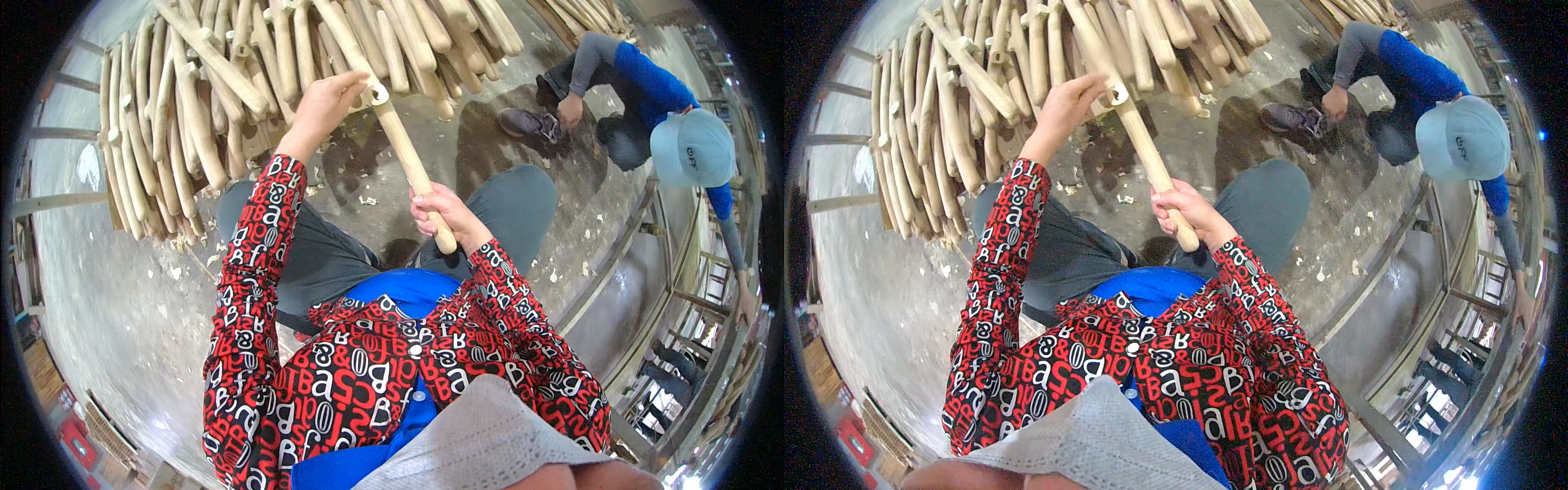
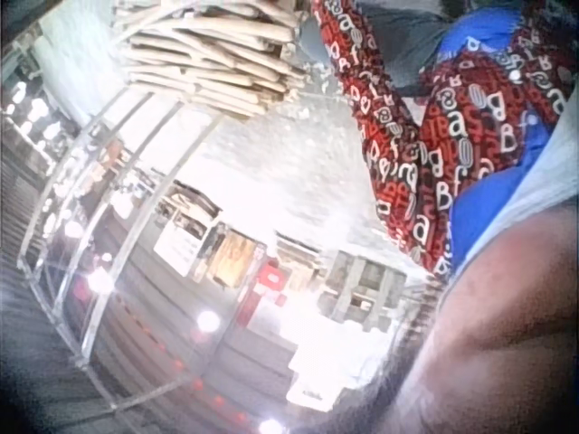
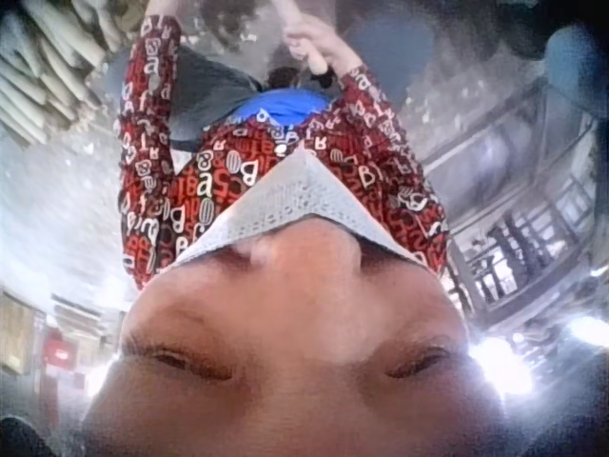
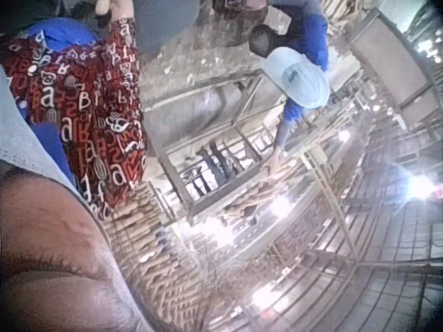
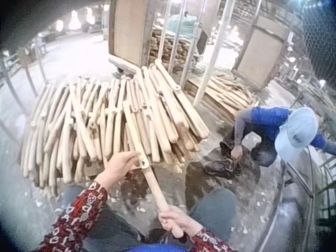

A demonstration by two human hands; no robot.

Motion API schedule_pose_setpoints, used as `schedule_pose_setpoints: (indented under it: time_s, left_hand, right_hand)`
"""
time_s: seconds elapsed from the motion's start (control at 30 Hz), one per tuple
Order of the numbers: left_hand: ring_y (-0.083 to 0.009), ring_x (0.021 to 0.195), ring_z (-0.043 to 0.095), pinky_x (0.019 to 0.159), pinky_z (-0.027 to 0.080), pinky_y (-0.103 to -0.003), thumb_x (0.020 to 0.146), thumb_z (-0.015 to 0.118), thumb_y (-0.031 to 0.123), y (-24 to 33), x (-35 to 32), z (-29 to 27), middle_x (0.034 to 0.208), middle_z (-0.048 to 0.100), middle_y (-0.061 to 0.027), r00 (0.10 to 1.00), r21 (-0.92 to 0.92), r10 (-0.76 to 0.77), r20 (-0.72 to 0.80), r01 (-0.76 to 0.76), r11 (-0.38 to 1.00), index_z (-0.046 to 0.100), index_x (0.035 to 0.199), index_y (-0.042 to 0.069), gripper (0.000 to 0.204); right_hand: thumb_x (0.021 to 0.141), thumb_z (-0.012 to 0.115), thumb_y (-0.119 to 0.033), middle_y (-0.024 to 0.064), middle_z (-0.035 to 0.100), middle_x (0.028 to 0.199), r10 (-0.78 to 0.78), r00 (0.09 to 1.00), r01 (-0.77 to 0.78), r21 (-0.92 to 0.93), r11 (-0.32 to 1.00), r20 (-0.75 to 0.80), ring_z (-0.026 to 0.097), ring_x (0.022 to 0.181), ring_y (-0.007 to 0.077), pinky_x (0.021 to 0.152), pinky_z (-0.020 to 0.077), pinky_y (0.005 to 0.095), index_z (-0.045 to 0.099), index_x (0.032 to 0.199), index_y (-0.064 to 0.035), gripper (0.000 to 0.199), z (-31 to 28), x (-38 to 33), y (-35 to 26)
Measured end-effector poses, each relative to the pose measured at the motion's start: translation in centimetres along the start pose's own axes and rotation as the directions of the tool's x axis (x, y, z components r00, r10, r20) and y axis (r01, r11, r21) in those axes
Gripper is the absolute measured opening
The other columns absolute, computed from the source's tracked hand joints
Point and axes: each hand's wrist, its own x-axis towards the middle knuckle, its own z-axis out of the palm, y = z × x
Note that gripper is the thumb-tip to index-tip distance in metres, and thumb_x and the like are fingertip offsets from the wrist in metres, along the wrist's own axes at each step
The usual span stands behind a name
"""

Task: The person sits on the floor and repeatedly picks up wooden handles from a nearby pile. They rub the surface of each handle with their fingers to smooth it, then place it back on the pile. This process is repeated for multiple handles throughout the clip.

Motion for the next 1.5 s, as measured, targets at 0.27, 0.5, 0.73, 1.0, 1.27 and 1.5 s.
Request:
schedule_pose_setpoints:
  time_s: [0.27, 0.5, 0.73, 1.0, 1.27, 1.5]
  left_hand:
    - [-0.0276, 0.084, 0.063, 0.071, 0.052, -0.037, 0.086, 0.058, 0.025, 1.3, 1.3, -0.2, 0.093, 0.065, -0.0062, 0.948, 0.378, 0.243, 0.206, -0.306, 0.874, 0.066, 0.1, 0.011, 0.021]
    - [-0.024, 0.078, 0.063, 0.068, 0.051, -0.036, 0.078, 0.059, 0.018, 2.6, 4.6, -1.6, 0.078, 0.059, -0.0058, 0.784, 0.538, 0.379, 0.492, -0.616, 0.576, 0.057, 0.077, 0.009, 0.009]
    - [-0.0188, 0.074, 0.059, 0.064, 0.049, -0.032, 0.072, 0.058, 0.014, 3.4, 5.3, -1.3, 0.074, 0.055, -0.0031, 0.635, 0.581, 0.433, 0.64, -0.768, 0.268, 0.055, 0.075, 0.009, 0.006]
    - [-0.023, 0.072, 0.06, 0.061, 0.049, -0.036, 0.078, 0.059, 0.018, 2.5, 5.3, -2.0, 0.075, 0.053, -0.0053, 0.667, 0.483, 0.506, 0.547, -0.745, 0.46, 0.053, 0.079, 0.009, 0.011]
    - [-0.0212, 0.076, 0.058, 0.063, 0.049, -0.034, 0.074, 0.06, 0.016, 4.3, 6.0, -1.1, 0.078, 0.054, -0.0042, 0.525, 0.342, 0.668, 0.527, -0.851, 0.399, 0.053, 0.085, 0.008, 0.016]
    - [-0.0171, 0.075, 0.057, 0.064, 0.047, -0.031, 0.073, 0.056, 0.018, 5.8, 6.4, -1.7, 0.083, 0.056, -0.002, 0.344, 0.323, 0.634, 0.692, -0.934, 0.155, 0.059, 0.095, 0.005, 0.026]
  right_hand:
    - [0.086, 0.058, -0.013, 0.0024, 0.05, 0.062, 0.001, 0.997, -0.014, -0.148, 0.989, -0.083, 0.047, 0.04, 0.0095, 0.035, 0.0378, 0.0225, 0.046, 0.096, -0.0064, 0.017, 0.0, -0.9, -1.4]
    - [0.085, 0.06, -0.015, 0.0026, 0.051, 0.063, -0.028, 0.995, 0.005, -0.225, 0.974, -0.101, 0.049, 0.041, 0.0088, 0.035, 0.0393, 0.0221, 0.047, 0.091, -0.0053, 0.017, 0.5, -1.0, -2.5]
    - [0.084, 0.061, -0.016, 0.0031, 0.052, 0.063, -0.035, 0.994, 0.012, -0.22, 0.975, -0.102, 0.05, 0.041, 0.0087, 0.036, 0.0405, 0.0219, 0.047, 0.089, -0.0049, 0.018, 0.9, -1.3, -3.0]
    - [0.085, 0.06, -0.014, 0.0044, 0.053, 0.061, -0.032, 0.996, 0.014, -0.198, 0.98, -0.088, 0.05, 0.039, 0.0096, 0.034, 0.0405, 0.0225, 0.045, 0.091, -0.0048, 0.019, 1.5, -1.6, -3.4]
    - [0.085, 0.061, -0.016, 0.0012, 0.05, 0.062, 0.007, 0.994, -0.02, -0.11, 0.994, -0.11, 0.049, 0.041, 0.0077, 0.034, 0.0409, 0.0212, 0.047, 0.092, -0.0078, 0.017, -0.3, -3.5, -2.3]
    - [0.083, 0.062, -0.019, 0.003, 0.053, 0.063, 0.009, 0.999, -0.013, -0.096, 0.995, -0.044, 0.051, 0.041, 0.0102, 0.035, 0.043, 0.0257, 0.044, 0.092, -0.0076, 0.024, -0.5, -3.7, -2.2]
